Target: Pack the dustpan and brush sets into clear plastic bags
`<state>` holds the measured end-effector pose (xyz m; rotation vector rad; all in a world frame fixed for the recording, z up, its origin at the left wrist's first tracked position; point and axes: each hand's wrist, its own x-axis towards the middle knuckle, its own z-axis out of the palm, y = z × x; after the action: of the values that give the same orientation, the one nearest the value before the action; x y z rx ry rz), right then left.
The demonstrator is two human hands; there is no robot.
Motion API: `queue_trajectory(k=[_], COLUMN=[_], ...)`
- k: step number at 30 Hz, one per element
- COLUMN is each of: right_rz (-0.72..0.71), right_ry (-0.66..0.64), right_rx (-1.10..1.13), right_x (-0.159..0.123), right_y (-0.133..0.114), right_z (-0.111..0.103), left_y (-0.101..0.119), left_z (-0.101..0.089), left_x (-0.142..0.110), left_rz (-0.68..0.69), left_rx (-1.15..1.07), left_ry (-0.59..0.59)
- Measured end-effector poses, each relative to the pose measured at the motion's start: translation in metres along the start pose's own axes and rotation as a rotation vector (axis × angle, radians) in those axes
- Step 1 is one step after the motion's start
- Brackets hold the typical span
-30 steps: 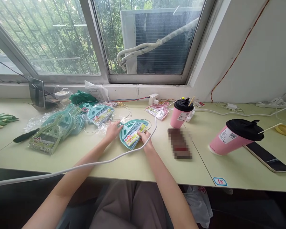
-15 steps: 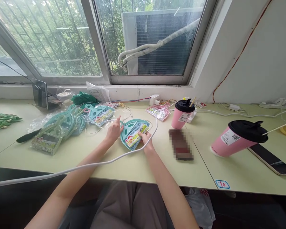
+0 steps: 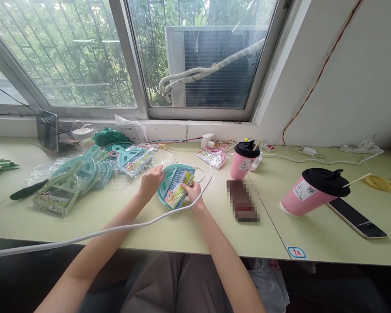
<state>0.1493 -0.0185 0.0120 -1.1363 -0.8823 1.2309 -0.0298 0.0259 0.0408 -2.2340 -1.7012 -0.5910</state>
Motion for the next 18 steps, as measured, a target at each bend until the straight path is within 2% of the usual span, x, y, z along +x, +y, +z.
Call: queue_trajectory(k=[9,11,15,18], right_rz=[0.021,0.025,0.048,0.061], right_ry=[0.046,0.064,0.098,0.126], right_rx=[0.077,0.097,0.182,0.26], right_x=[-0.001,-0.001,0.0,0.001], right_y=[0.002,0.001,0.003,0.004], right_z=[0.002,0.002,0.001,0.001], left_y=[0.004,0.005,0.011,0.02], left_z=[-0.007,-0.006,-0.002,-0.002], left_x=[-0.001,-0.002,-0.005,-0.009], left_rz=[0.05,0.067,0.172,0.213], left_rx=[0.082,0.04,-0.103,-0.219], left_ry=[-0.043,0.017,0.221,0.255])
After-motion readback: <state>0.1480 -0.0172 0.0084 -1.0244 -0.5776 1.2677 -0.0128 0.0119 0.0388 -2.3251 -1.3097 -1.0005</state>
